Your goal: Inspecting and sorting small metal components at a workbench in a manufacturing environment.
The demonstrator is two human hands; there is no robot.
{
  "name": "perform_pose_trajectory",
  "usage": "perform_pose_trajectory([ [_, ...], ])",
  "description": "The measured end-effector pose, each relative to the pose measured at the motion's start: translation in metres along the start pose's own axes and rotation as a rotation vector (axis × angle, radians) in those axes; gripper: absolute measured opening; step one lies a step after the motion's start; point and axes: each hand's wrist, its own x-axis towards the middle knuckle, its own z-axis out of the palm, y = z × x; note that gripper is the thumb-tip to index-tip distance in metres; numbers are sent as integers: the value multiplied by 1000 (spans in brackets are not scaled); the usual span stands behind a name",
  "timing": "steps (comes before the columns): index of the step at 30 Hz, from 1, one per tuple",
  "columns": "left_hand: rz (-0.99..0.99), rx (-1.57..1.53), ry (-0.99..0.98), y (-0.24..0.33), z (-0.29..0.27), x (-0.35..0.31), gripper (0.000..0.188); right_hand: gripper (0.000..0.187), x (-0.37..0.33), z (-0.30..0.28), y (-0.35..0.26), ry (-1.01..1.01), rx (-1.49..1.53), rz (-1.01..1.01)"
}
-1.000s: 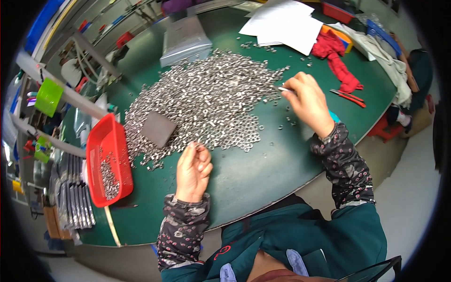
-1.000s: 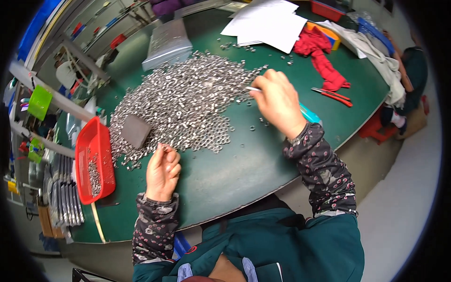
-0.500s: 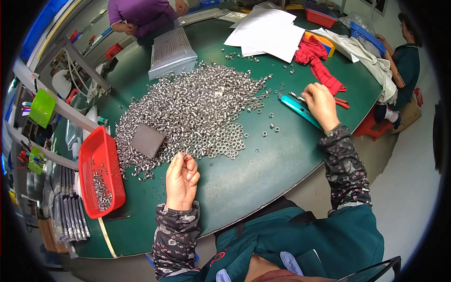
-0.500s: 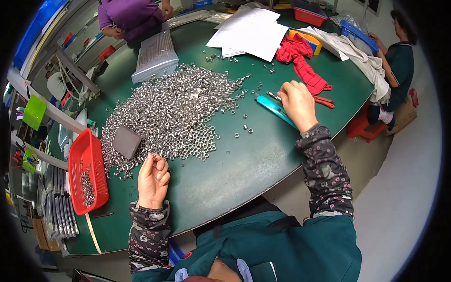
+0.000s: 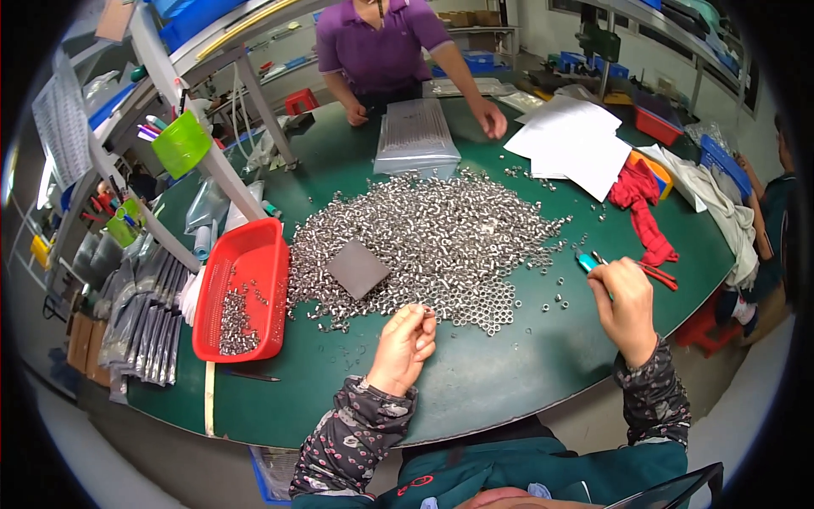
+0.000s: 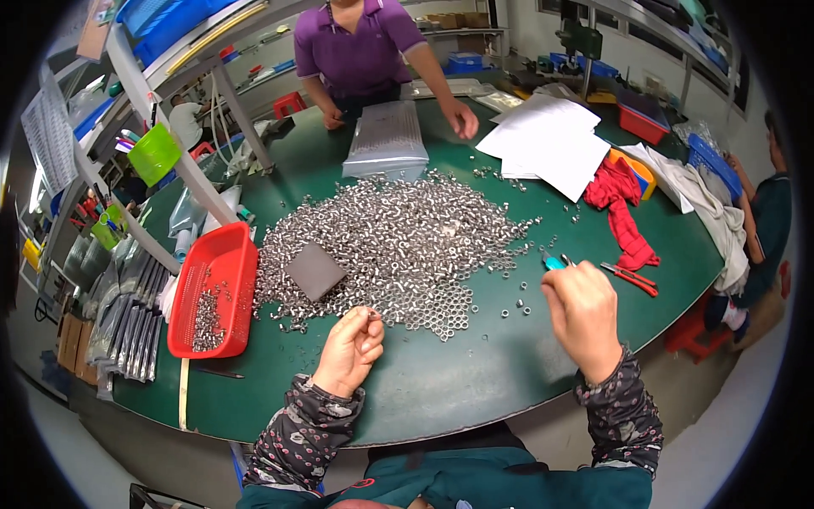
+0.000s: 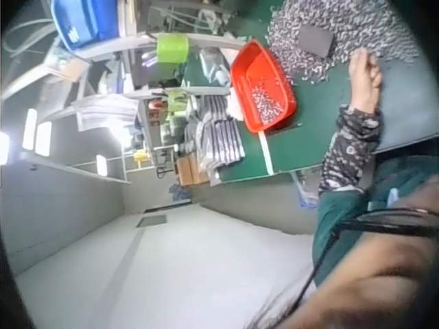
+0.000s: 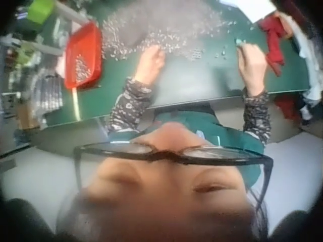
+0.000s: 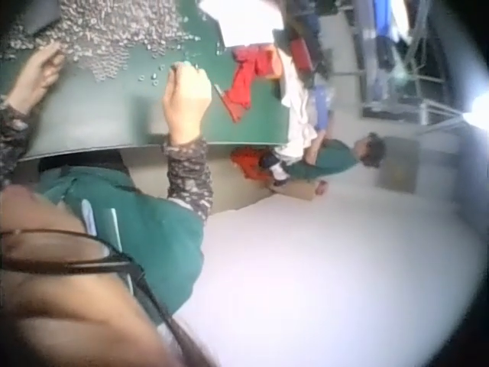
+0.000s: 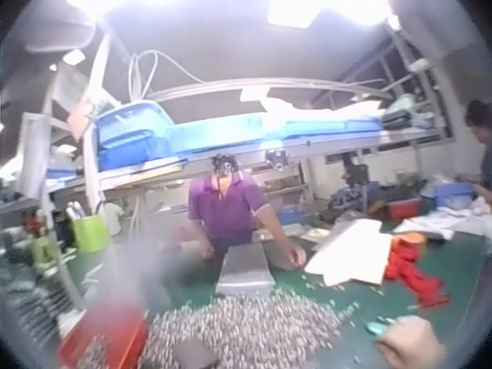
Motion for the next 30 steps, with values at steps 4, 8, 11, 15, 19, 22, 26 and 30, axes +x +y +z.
perform_pose_trajectory([
  [4, 6, -12, -3, 2, 1, -1, 15, 14, 20, -20, -37, 93, 158, -163],
  [8, -10, 0, -2, 3, 2, -3, 16, 20, 30, -57, -65, 155, 166, -785],
  [11, -35, 7, -24, 0, 6, 0, 15, 16, 25, -72, -76, 313, 157, -919],
  [15, -7, 14, 18, 4, 0, -1, 14, 14, 26, -74, -79, 366, 189, -911],
  [19, -22, 20, 4, 4, 8, 1, 14, 15, 24, -118, -83, 65, 155, -736],
  [22, 2, 43, -25, 6, 5, -4, 15, 23, 25, -128, -82, -81, 243, -741],
  [26, -12, 34, 10, 3, 3, -1, 14, 24, 10, -63, -60, 290, 115, -518],
  [30, -6, 18, 8, 2, 2, 0, 11, 25, -3, -3, 5, -24, -106, -9],
])
